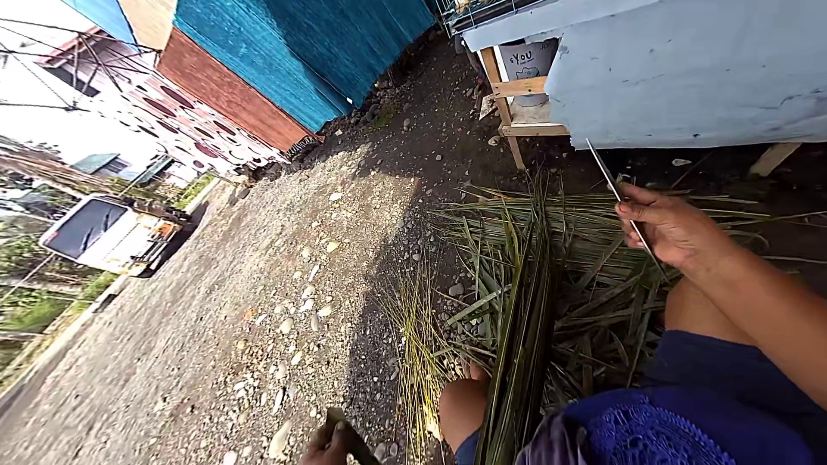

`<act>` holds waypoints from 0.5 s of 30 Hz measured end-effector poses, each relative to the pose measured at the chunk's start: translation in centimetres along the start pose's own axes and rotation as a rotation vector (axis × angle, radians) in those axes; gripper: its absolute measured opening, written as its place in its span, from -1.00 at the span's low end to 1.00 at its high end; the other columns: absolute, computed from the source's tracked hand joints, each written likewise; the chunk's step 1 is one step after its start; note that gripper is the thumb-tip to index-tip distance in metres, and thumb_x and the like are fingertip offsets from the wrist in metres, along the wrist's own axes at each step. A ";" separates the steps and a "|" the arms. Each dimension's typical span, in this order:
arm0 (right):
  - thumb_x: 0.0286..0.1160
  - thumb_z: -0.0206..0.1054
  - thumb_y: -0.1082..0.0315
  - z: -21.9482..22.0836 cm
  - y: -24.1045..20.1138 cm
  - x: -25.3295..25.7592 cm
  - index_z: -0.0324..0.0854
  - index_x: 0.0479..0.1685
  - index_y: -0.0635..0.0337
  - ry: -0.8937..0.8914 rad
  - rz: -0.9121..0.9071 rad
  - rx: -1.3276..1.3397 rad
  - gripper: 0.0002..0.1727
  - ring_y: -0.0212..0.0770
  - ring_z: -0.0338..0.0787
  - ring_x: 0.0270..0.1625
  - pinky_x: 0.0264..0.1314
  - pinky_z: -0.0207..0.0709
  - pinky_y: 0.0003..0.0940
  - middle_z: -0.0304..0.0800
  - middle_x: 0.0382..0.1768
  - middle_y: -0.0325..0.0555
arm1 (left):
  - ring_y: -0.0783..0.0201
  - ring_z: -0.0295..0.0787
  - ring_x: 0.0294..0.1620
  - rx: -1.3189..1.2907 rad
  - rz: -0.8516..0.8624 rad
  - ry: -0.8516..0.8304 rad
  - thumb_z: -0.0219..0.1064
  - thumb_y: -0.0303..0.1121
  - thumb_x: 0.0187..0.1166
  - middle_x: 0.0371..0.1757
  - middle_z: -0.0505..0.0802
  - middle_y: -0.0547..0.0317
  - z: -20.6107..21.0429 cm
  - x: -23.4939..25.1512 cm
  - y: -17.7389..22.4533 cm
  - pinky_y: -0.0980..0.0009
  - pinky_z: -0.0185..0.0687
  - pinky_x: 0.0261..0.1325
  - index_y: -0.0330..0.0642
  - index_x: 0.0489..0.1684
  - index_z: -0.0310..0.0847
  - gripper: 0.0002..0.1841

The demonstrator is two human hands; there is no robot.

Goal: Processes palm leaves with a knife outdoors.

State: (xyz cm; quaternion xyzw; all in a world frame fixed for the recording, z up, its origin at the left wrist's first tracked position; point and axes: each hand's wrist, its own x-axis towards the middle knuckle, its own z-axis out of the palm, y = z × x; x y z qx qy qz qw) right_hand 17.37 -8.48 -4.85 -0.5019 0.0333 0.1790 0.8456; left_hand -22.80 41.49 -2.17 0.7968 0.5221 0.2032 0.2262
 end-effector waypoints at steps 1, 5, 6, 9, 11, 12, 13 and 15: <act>0.69 0.17 0.52 0.5 0.7 -0.7 0.45 0.64 0.07 -0.111 0.016 -0.015 -0.48 -0.47 0.45 -0.68 -0.67 0.38 -0.62 0.58 -0.48 -0.22 | 0.11 0.81 -0.11 -0.194 0.012 0.005 0.31 -0.45 0.67 -0.03 0.80 -0.17 1.1 -0.3 2.7 0.07 0.78 0.03 -0.47 0.20 0.59 -0.72; 0.49 0.27 0.45 3.9 4.6 -4.7 0.50 0.54 0.17 -0.520 0.169 -0.075 -0.45 -0.53 0.45 -0.66 -0.63 0.39 -0.67 0.57 -0.49 -0.38 | 0.29 0.86 -0.26 -0.692 0.096 -0.161 0.21 -0.67 0.64 -0.22 0.80 0.10 6.0 -4.6 15.6 0.27 0.89 -0.15 -0.41 -0.01 0.51 -0.90; 0.45 0.30 0.43 4.7 5.4 -5.7 0.51 0.53 0.16 -0.598 0.215 -0.082 -0.44 -0.54 0.45 -0.65 -0.62 0.39 -0.66 0.57 -0.48 -0.40 | 0.30 0.86 -0.26 -0.738 0.127 -0.238 0.21 -0.67 0.62 -0.23 0.81 0.13 7.2 -6.0 18.1 0.28 0.89 -0.13 -0.37 -0.07 0.52 -0.92; 0.36 0.41 0.38 5.9 7.2 -8.0 0.48 0.60 0.07 -0.766 0.349 -0.081 -0.33 -0.54 0.45 -0.64 -0.60 0.40 -0.65 0.59 -0.45 -0.40 | 0.22 0.89 -0.26 -0.842 0.205 -0.482 0.27 -0.68 0.55 -0.22 0.85 0.05 10.8 -10.1 23.1 0.24 0.91 -0.10 -0.38 -0.13 0.59 -0.92; 0.34 0.44 0.35 5.7 7.7 -8.5 0.30 0.74 -0.02 -0.810 0.408 -0.029 -0.18 -0.53 0.48 -0.64 -0.58 0.43 -0.64 0.58 -0.46 -0.37 | 0.21 0.90 -0.26 -0.890 0.246 -0.642 0.30 -0.69 0.52 -0.21 0.88 0.04 12.9 -12.8 25.0 0.24 0.91 -0.07 -0.39 -0.13 0.62 -0.90; 0.33 0.46 0.33 5.4 7.9 -8.5 0.28 0.72 -0.05 -0.798 0.418 0.029 -0.18 -0.52 0.49 -0.65 -0.59 0.43 -0.63 0.57 -0.50 -0.38 | 0.22 0.91 -0.25 -0.904 0.261 -0.713 0.31 -0.70 0.51 -0.20 0.88 0.06 13.8 -14.0 25.6 0.24 0.91 -0.05 -0.38 -0.13 0.62 -0.89; 0.32 0.49 0.28 5.0 8.1 -8.4 0.37 0.56 -0.10 -0.770 0.417 0.104 -0.29 -0.52 0.50 -0.65 -0.60 0.43 -0.63 0.56 -0.52 -0.39 | 0.21 0.91 -0.25 -0.919 0.264 -0.775 0.32 -0.70 0.49 -0.19 0.89 0.06 14.6 -15.0 26.1 0.23 0.91 -0.05 -0.38 -0.13 0.64 -0.88; 0.30 0.59 0.19 4.1 8.4 -8.0 0.58 0.05 -0.16 -0.691 0.404 0.254 -0.63 -0.52 0.52 -0.64 -0.61 0.44 -0.63 0.57 -0.54 -0.39 | 0.21 0.91 -0.22 -0.932 0.265 -0.867 0.35 -0.68 0.51 -0.16 0.89 0.05 15.7 -16.4 26.6 0.22 0.91 -0.02 -0.40 -0.11 0.68 -0.89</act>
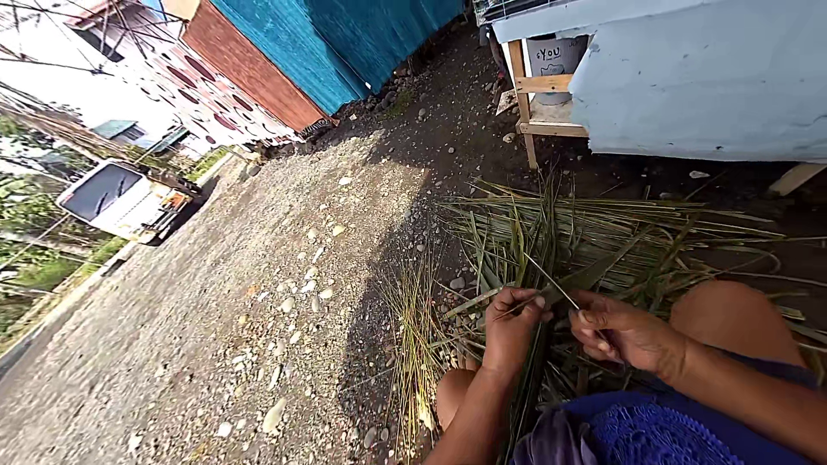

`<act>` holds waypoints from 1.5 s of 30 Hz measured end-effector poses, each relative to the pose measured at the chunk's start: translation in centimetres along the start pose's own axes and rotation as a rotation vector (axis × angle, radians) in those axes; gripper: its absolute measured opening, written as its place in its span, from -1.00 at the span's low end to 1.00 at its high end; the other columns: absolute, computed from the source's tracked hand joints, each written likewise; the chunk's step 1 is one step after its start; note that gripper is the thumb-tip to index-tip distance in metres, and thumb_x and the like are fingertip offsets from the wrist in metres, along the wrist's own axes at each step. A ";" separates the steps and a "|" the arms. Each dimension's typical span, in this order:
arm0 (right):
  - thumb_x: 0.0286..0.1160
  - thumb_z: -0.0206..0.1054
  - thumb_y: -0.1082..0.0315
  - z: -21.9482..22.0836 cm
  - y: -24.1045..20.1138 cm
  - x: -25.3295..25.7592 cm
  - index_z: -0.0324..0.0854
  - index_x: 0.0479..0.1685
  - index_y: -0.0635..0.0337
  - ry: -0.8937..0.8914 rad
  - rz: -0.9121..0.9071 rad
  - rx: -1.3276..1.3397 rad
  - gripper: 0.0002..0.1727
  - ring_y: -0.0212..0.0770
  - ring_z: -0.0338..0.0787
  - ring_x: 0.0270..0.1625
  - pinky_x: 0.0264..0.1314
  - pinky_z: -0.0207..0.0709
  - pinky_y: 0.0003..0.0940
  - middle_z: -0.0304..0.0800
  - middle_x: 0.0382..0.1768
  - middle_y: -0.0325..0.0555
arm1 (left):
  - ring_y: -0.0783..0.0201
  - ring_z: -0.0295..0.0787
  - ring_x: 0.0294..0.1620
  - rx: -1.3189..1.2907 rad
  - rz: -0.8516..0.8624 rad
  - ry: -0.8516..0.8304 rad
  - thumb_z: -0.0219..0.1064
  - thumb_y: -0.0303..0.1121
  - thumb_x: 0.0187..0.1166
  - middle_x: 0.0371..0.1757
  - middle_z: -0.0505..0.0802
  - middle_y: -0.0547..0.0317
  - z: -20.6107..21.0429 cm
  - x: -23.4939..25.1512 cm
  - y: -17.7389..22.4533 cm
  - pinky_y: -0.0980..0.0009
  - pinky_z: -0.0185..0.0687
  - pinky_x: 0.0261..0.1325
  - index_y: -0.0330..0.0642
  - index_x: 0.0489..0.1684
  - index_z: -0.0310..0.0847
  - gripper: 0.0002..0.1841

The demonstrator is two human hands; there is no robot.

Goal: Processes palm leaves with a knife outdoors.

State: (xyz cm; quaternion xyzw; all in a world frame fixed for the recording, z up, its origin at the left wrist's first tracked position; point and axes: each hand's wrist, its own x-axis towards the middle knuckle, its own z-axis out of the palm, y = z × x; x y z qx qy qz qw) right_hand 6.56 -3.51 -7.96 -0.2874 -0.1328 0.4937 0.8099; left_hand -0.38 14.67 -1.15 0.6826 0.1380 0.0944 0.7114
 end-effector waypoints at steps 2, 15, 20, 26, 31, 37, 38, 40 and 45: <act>0.29 0.61 0.15 -1.0 -0.3 -0.3 0.66 -0.18 -0.15 0.041 -0.054 0.083 -0.76 -0.51 0.54 -0.63 -0.61 0.47 -0.62 0.59 -0.54 -0.37 | 0.19 0.92 -0.22 -0.024 -0.016 -0.024 0.35 -0.65 0.54 -0.16 0.89 0.02 0.7 0.0 -0.3 0.21 0.91 0.00 -0.42 -0.07 0.69 -0.89; 0.37 0.44 0.31 0.1 -1.5 -1.0 0.09 0.74 -0.04 0.129 -0.090 -0.250 -0.14 -0.54 0.43 -0.65 -0.62 0.34 -0.66 0.60 -0.41 -0.36 | 0.31 0.92 -0.19 0.437 0.454 -0.018 0.41 -0.63 0.44 -0.16 0.92 0.03 1.4 -0.7 -1.5 0.39 0.89 -0.03 -0.38 -0.33 0.74 -0.98; 0.27 0.54 0.30 0.9 -1.6 -1.3 -0.13 0.86 -0.01 0.058 -0.070 -0.324 0.11 -0.55 0.43 -0.65 -0.62 0.31 -0.68 0.61 -0.43 -0.37 | 0.48 0.84 -0.18 0.710 0.687 -0.027 0.39 -0.57 0.36 -0.28 0.89 0.13 1.7 -1.2 -1.2 0.59 0.76 -0.03 -0.29 -0.48 0.74 -0.93; 0.35 0.44 0.39 -0.6 -1.7 -0.8 -0.14 0.85 0.04 0.185 -0.050 -0.292 0.03 -0.51 0.44 -0.67 -0.63 0.34 -0.63 0.64 -0.43 -0.30 | 0.37 0.90 -0.04 0.811 0.744 -0.085 0.35 -0.57 0.45 -0.13 0.93 0.00 1.2 -2.6 -1.0 0.55 0.78 0.11 -0.32 -0.44 0.75 -0.90; 0.63 0.28 0.48 -6.9 -1.5 0.9 -0.18 0.94 -0.17 0.585 0.022 -0.388 -0.06 -0.43 0.29 -0.69 -0.69 0.19 -0.52 0.52 -0.42 -0.17 | 0.36 0.91 -0.05 0.873 0.704 -0.163 0.34 -0.55 0.48 -0.13 0.93 0.03 0.6 -5.1 -0.6 0.54 0.79 0.12 -0.29 -0.44 0.74 -0.89; 0.65 0.36 0.39 -8.7 0.3 1.4 0.45 0.66 0.01 0.646 0.171 -0.654 -0.44 -0.43 0.27 -0.60 -0.60 0.15 -0.50 0.65 -0.16 -0.07 | 0.40 0.89 -0.10 0.890 0.604 -0.171 0.36 -0.54 0.45 -0.17 0.93 0.07 0.0 -6.2 -2.3 0.56 0.77 0.10 -0.30 -0.39 0.78 -0.92; 0.67 0.35 0.36 -8.6 0.5 1.4 0.46 0.64 0.03 0.649 0.195 -0.654 -0.46 -0.43 0.26 -0.61 -0.61 0.15 -0.50 0.62 -0.22 -0.09 | 0.41 0.89 -0.11 0.888 0.588 -0.159 0.37 -0.54 0.44 -0.17 0.94 0.08 0.0 -6.2 -2.3 0.57 0.77 0.08 -0.29 -0.39 0.78 -0.92; 0.73 0.31 0.24 -8.9 0.9 1.5 0.47 0.62 0.05 0.649 0.246 -0.564 -0.50 -0.43 0.24 -0.65 -0.65 0.16 -0.52 0.46 -0.40 -0.20 | 0.45 0.89 -0.12 0.889 0.544 -0.137 0.37 -0.53 0.44 -0.17 0.94 0.12 -0.1 -6.1 -2.1 0.57 0.78 0.06 -0.28 -0.38 0.78 -0.93; 0.86 0.06 0.07 -10.3 1.2 1.0 0.53 0.29 -0.04 0.528 0.293 -0.037 -0.70 -0.50 0.24 -0.82 -0.82 0.20 -0.63 0.26 -0.69 -0.39 | 0.41 0.90 -0.24 0.726 0.382 -0.045 0.40 -0.55 0.48 -0.19 0.94 0.19 -3.1 -4.9 -1.6 0.47 0.87 -0.08 -0.25 -0.31 0.77 -0.96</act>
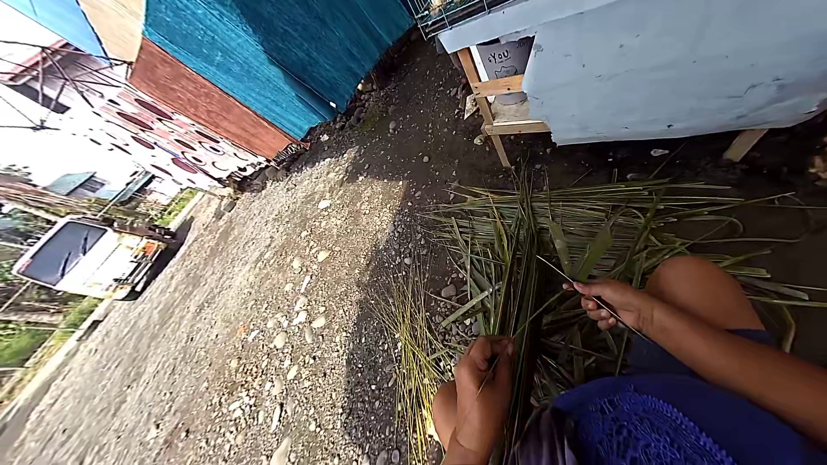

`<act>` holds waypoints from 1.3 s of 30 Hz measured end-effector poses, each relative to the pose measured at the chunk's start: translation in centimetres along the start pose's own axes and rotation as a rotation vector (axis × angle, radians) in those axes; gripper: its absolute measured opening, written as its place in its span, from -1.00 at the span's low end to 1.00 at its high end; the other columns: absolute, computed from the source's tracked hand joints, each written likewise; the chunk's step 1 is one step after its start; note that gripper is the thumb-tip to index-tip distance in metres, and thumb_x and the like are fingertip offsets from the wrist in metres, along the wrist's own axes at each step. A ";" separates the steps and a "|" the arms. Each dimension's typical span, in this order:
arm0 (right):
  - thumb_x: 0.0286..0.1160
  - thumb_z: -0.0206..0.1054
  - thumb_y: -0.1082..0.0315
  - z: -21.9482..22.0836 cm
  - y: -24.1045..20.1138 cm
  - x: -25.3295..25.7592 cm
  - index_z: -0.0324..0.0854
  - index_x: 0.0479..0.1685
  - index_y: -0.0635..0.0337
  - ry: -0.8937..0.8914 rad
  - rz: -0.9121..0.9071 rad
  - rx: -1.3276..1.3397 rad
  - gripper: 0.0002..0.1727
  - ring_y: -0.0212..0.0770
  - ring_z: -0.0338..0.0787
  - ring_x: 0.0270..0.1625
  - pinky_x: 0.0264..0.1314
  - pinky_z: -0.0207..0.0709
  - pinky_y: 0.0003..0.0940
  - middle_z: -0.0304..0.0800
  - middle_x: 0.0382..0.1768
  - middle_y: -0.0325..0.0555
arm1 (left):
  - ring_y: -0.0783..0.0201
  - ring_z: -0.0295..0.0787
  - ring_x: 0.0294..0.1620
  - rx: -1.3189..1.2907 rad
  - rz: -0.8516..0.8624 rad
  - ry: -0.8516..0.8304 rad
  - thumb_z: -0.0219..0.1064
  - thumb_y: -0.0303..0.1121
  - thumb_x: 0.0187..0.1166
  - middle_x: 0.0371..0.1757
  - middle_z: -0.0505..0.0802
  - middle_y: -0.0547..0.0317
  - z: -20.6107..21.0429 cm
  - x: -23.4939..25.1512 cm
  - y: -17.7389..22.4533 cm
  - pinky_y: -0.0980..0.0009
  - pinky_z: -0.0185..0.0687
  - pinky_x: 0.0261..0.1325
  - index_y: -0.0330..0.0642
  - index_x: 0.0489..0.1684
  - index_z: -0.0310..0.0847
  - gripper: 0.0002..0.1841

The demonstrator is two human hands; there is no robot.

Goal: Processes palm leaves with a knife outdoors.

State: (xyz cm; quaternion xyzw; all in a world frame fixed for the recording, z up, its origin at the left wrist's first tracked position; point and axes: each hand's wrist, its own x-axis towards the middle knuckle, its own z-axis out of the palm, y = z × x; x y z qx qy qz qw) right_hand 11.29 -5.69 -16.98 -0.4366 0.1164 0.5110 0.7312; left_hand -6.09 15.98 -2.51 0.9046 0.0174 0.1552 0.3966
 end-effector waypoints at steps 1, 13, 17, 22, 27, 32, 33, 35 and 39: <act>0.88 0.01 0.04 -0.1 0.0 -0.1 0.52 0.29 -0.06 -0.051 0.010 0.060 -0.69 -0.50 0.25 -0.82 -0.82 0.22 -0.63 0.26 -0.69 -0.39 | 0.36 0.92 -0.29 -0.062 -0.043 0.012 0.40 -0.59 0.48 -0.21 0.94 0.16 -0.7 0.3 -0.8 0.42 0.90 -0.13 -0.27 -0.31 0.75 -0.96; 0.84 -0.13 0.00 0.3 0.4 -0.8 0.41 0.39 -0.11 -0.451 -0.089 0.212 -0.62 -0.52 0.39 -0.76 -0.74 0.38 -0.64 0.34 -0.63 -0.39 | 0.13 0.95 -0.33 -0.538 -0.682 0.214 0.24 -0.75 0.58 -0.33 0.92 -0.06 -4.8 0.8 -7.0 0.22 0.91 -0.10 -0.38 -0.31 0.57 -0.87; 0.86 0.09 0.18 0.7 0.1 -0.9 0.43 0.58 -0.03 -0.050 -0.108 -0.169 -0.60 -0.47 0.26 -0.75 -0.76 0.18 -0.60 0.32 -0.60 -0.36 | 0.22 0.94 -0.31 -0.378 -0.407 0.076 0.32 -0.75 0.47 -0.24 0.95 0.03 -3.4 0.1 -5.1 0.30 0.92 -0.10 -0.38 -0.30 0.68 -0.89; 0.76 0.27 0.21 0.7 0.6 -0.6 0.25 0.80 -0.04 -0.029 -0.096 -0.474 -0.37 -0.45 0.23 -0.69 -0.68 0.15 -0.55 0.35 -0.49 -0.30 | 0.40 0.91 -0.15 0.072 0.115 -0.032 0.38 -0.56 0.47 -0.13 0.94 0.15 -2.8 1.1 -2.4 0.47 0.86 0.01 -0.27 -0.35 0.78 -0.93; 0.68 0.29 0.32 0.1 0.2 -1.1 -0.16 0.92 -0.06 -0.253 -0.114 -0.472 -0.13 -0.49 0.24 -0.72 -0.71 0.17 -0.59 0.35 -0.53 -0.34 | 0.38 0.89 0.03 0.260 0.383 -0.130 0.31 -0.52 0.56 -0.08 0.94 0.09 -3.1 1.1 0.1 0.52 0.78 0.19 -0.24 -0.41 0.75 -0.86; 0.65 0.30 0.37 0.4 -0.4 -1.6 0.05 0.84 -0.04 -0.208 -0.143 -0.496 -0.23 -0.50 0.26 -0.70 -0.69 0.17 -0.59 0.46 -0.47 -0.28 | 0.26 0.85 0.12 0.320 0.597 -0.238 0.22 -0.52 0.64 -0.05 0.89 0.07 -3.0 0.1 2.3 0.47 0.74 0.27 -0.19 -0.33 0.66 -0.85; 0.66 0.34 0.35 0.8 -0.5 -1.5 0.22 0.75 -0.02 -0.105 -0.137 -0.557 -0.33 -0.48 0.25 -0.67 -0.66 0.15 -0.57 0.52 -0.38 -0.22 | 0.23 0.86 0.11 0.358 0.630 -0.266 0.21 -0.53 0.64 -0.05 0.89 0.06 -2.7 -0.1 2.7 0.45 0.74 0.26 -0.18 -0.32 0.65 -0.86; 0.64 0.40 0.28 1.8 -0.3 -1.2 0.41 0.63 0.02 0.071 -0.149 -0.650 -0.44 -0.45 0.28 -0.61 -0.59 0.17 -0.52 0.62 -0.25 -0.12 | 0.20 0.90 0.02 0.452 0.693 -0.306 0.23 -0.55 0.57 -0.10 0.91 0.08 -1.6 -0.4 3.0 0.44 0.79 0.11 -0.14 -0.37 0.67 -0.85; 0.68 0.38 0.22 2.7 0.4 -0.3 0.45 0.61 0.11 0.207 -0.151 -0.692 -0.46 -0.33 0.39 -0.40 -0.37 0.31 -0.36 0.68 0.03 0.05 | 0.12 0.93 -0.05 0.507 0.721 -0.377 0.27 -0.59 0.46 -0.14 0.93 0.05 0.6 -1.0 2.9 0.37 0.84 -0.03 -0.17 -0.42 0.70 -0.86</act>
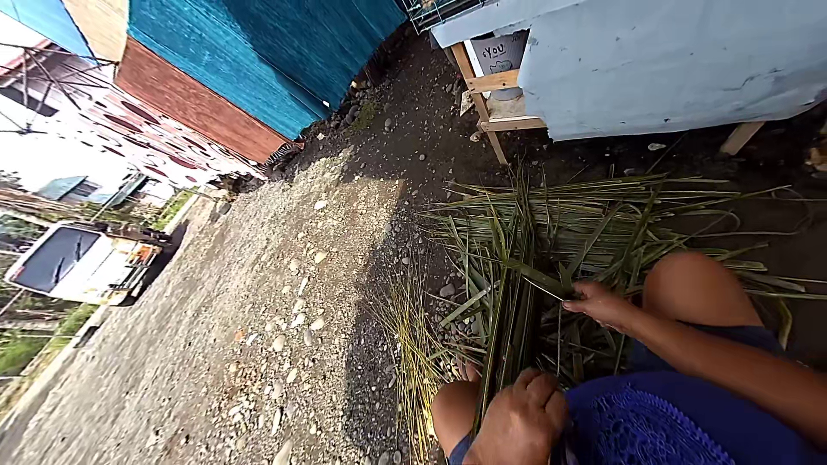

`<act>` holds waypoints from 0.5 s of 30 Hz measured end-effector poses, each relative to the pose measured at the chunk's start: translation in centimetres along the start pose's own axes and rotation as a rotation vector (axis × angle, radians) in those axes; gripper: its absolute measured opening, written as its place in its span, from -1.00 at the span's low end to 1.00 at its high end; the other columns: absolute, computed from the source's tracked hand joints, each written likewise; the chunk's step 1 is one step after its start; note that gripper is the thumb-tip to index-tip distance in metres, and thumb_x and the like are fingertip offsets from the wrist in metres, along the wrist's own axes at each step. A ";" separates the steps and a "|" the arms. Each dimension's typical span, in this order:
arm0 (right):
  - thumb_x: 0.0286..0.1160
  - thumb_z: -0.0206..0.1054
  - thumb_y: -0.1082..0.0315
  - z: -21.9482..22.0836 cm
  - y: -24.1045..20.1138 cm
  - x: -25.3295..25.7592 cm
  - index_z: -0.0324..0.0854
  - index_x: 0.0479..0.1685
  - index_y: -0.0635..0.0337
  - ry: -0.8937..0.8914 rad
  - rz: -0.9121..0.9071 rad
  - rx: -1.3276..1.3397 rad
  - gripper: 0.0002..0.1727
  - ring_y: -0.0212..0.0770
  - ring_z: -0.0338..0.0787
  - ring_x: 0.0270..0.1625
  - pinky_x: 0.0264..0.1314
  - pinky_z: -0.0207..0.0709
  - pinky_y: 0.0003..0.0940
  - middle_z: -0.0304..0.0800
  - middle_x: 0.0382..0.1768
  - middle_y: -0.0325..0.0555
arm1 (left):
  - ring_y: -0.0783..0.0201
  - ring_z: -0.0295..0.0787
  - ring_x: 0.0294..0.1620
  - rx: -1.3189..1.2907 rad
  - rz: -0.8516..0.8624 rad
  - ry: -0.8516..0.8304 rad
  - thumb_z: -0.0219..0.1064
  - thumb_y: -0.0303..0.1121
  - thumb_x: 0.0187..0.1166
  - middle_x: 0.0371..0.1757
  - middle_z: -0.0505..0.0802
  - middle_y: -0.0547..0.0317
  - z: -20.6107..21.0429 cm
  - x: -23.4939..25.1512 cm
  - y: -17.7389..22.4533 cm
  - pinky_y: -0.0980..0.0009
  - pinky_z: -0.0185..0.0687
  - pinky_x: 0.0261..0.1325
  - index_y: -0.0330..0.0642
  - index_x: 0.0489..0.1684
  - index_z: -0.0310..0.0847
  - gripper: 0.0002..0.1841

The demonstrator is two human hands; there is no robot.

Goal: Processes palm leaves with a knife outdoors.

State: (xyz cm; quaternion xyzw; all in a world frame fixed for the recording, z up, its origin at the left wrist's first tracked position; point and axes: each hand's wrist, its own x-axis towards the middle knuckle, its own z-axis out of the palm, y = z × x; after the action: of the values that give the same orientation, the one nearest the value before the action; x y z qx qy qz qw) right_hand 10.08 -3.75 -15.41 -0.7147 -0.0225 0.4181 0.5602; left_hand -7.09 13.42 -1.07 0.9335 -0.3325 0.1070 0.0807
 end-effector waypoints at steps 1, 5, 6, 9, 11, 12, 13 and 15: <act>0.69 0.36 0.19 0.1 0.1 0.1 0.45 0.62 0.09 0.007 0.041 0.031 -0.46 -0.34 0.34 -0.46 -0.44 0.26 -0.39 0.62 -0.09 -0.01 | 0.11 0.93 -0.05 -0.008 0.004 -0.018 0.26 -0.60 0.46 -0.13 0.93 0.04 0.3 0.1 0.1 0.35 0.84 -0.05 -0.18 -0.41 0.71 -0.86; 0.69 0.36 0.10 -0.2 0.3 0.8 0.53 0.31 0.09 0.029 0.222 0.207 -0.62 -0.38 0.29 -0.65 -0.63 0.22 -0.48 0.38 -0.51 -0.25 | 0.10 0.93 -0.08 -0.010 0.025 -0.081 0.25 -0.59 0.47 -0.14 0.92 0.05 0.9 0.0 0.4 0.34 0.85 -0.13 -0.16 -0.40 0.68 -0.85; 0.69 0.36 0.11 -0.1 0.3 1.0 0.55 0.30 0.10 0.038 0.247 0.231 -0.63 -0.39 0.27 -0.67 -0.64 0.21 -0.49 0.36 -0.53 -0.26 | 0.10 0.93 -0.09 -0.008 0.027 -0.089 0.26 -0.60 0.47 -0.15 0.92 0.05 1.0 0.1 0.3 0.33 0.85 -0.14 -0.16 -0.41 0.68 -0.85; 0.66 0.39 0.11 0.3 0.7 1.5 0.57 0.08 0.12 0.069 0.342 0.333 -0.70 -0.40 0.26 -0.73 -0.70 0.22 -0.50 0.37 -0.63 -0.29 | 0.10 0.93 -0.09 -0.021 0.030 -0.102 0.26 -0.60 0.45 -0.15 0.92 0.05 1.3 0.2 0.3 0.34 0.85 -0.14 -0.17 -0.41 0.69 -0.86; 0.64 0.40 0.09 0.4 1.2 1.7 0.54 -0.09 0.12 0.075 0.419 0.444 -0.72 -0.41 0.25 -0.79 -0.76 0.21 -0.52 0.37 -0.69 -0.29 | 0.11 0.93 -0.09 -0.031 0.025 -0.101 0.26 -0.59 0.45 -0.15 0.92 0.06 1.5 0.3 0.3 0.35 0.84 -0.15 -0.16 -0.40 0.68 -0.86; 0.63 0.40 0.08 0.4 1.4 1.8 0.56 -0.11 0.11 0.074 0.451 0.505 -0.72 -0.41 0.25 -0.81 -0.79 0.21 -0.52 0.38 -0.71 -0.29 | 0.11 0.92 -0.08 -0.040 0.019 -0.098 0.27 -0.59 0.46 -0.15 0.91 0.07 1.6 0.2 0.4 0.35 0.84 -0.14 -0.16 -0.40 0.68 -0.86; 0.63 0.39 0.07 0.3 1.6 1.8 0.58 -0.09 0.09 0.060 0.475 0.549 -0.72 -0.42 0.26 -0.82 -0.80 0.21 -0.53 0.37 -0.72 -0.30 | 0.11 0.93 -0.07 -0.053 0.008 -0.092 0.27 -0.58 0.47 -0.15 0.92 0.06 1.6 0.1 0.3 0.35 0.85 -0.12 -0.16 -0.40 0.69 -0.87; 0.64 0.38 0.04 0.2 1.8 1.8 0.64 -0.05 0.04 0.036 0.504 0.607 -0.73 -0.44 0.25 -0.84 -0.82 0.19 -0.56 0.34 -0.74 -0.31 | 0.12 0.93 -0.02 -0.082 -0.040 -0.076 0.30 -0.57 0.47 -0.12 0.92 0.05 1.5 -0.2 0.0 0.35 0.85 -0.01 -0.17 -0.38 0.70 -0.89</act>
State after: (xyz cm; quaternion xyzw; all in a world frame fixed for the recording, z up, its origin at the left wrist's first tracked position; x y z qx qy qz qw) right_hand 10.30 -3.35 -17.90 -0.5071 0.2882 0.5175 0.6261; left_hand -7.04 13.22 -2.56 0.9392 -0.3209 0.0564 0.1083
